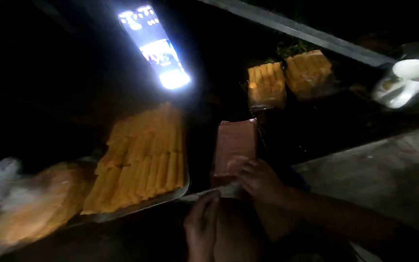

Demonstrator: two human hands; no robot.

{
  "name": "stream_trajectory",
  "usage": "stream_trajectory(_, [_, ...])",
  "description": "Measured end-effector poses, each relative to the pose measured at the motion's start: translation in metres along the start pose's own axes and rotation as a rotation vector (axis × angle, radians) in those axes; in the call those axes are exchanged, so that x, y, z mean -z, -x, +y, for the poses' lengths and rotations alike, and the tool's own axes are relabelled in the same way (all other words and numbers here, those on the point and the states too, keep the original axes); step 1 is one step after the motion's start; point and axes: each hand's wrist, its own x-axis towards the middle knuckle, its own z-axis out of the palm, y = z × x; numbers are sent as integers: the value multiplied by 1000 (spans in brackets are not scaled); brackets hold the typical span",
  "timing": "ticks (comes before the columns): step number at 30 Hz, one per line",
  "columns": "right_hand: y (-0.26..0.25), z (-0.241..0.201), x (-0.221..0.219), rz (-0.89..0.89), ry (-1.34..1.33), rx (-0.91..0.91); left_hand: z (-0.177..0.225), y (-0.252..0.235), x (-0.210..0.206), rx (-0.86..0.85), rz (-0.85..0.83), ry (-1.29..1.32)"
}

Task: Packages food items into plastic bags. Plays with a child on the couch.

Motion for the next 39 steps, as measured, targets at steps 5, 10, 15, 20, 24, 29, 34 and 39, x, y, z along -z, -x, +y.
stream_trajectory(5, [-5,-5,6,25,-75,-97,-7,-1,-30,-215,-62,-311])
stream_trajectory(10, [-8,-7,2,162,-42,-50,-14,-21,-56,-343,-169,-487])
stream_trajectory(15, [-10,-8,0,178,-34,-36,-16,-34,-67,-397,-252,-594])
stream_trajectory(20, [-11,-8,-1,160,-117,-61,-23,-30,-73,-431,-129,-515])
stream_trajectory(24, [-9,-6,3,149,-120,-96,-34,-26,-78,-447,-70,-506])
stream_trajectory(29, [-1,5,4,148,-244,-131,-23,-27,-72,-235,-116,-349])
stream_trajectory(34, [11,6,4,21,-276,-138,-20,-39,-58,-54,-162,-98])
stream_trajectory(39, [9,4,-7,54,-72,-220,-10,-38,-62,-98,-167,-318])
